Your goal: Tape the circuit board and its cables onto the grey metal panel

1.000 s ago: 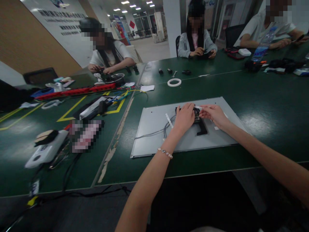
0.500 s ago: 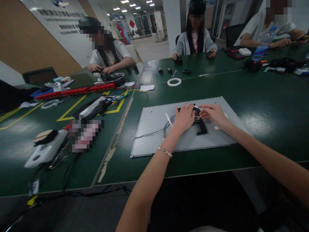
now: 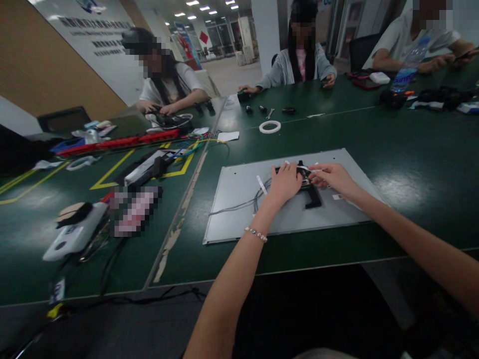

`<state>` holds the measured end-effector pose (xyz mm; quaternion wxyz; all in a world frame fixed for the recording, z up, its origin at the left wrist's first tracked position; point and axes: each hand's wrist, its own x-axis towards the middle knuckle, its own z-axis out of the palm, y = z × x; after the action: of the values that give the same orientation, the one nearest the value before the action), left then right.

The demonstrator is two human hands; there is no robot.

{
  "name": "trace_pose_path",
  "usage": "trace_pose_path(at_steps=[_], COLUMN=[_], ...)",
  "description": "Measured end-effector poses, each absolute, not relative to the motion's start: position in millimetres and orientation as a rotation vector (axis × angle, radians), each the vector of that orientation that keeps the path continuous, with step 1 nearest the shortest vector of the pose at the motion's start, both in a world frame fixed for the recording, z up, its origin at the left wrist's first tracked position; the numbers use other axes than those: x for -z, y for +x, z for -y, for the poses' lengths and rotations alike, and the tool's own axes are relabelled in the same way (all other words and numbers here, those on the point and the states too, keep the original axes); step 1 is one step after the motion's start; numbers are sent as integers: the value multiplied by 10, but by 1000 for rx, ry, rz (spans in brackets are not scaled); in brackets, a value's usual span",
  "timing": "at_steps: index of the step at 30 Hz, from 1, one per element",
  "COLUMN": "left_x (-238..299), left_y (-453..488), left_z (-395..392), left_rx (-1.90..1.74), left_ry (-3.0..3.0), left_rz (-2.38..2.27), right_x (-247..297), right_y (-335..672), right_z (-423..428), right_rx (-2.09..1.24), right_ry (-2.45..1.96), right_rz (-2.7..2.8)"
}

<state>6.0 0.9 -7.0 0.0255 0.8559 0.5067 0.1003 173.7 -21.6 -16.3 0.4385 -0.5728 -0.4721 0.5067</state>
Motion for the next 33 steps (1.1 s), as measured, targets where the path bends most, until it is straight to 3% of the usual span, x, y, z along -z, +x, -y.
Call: trace_pose_path(at_steps=[7,20,33], left_x=[5,-91,-178], left_y=[46,123,373], left_z=[-78,-73,-136], left_rx=[-242,-217,-187], left_ry=[2696,2650,2350], left_rz=[-1516,-1626,-1817], right_x=[190,224,135], right_y=[1808,2055,2015], right_z=[217,260,307], right_rx=[-1229,-51,289], right_ry=[-1438,-1464,-1302], right_rz=[1259,2261,2670])
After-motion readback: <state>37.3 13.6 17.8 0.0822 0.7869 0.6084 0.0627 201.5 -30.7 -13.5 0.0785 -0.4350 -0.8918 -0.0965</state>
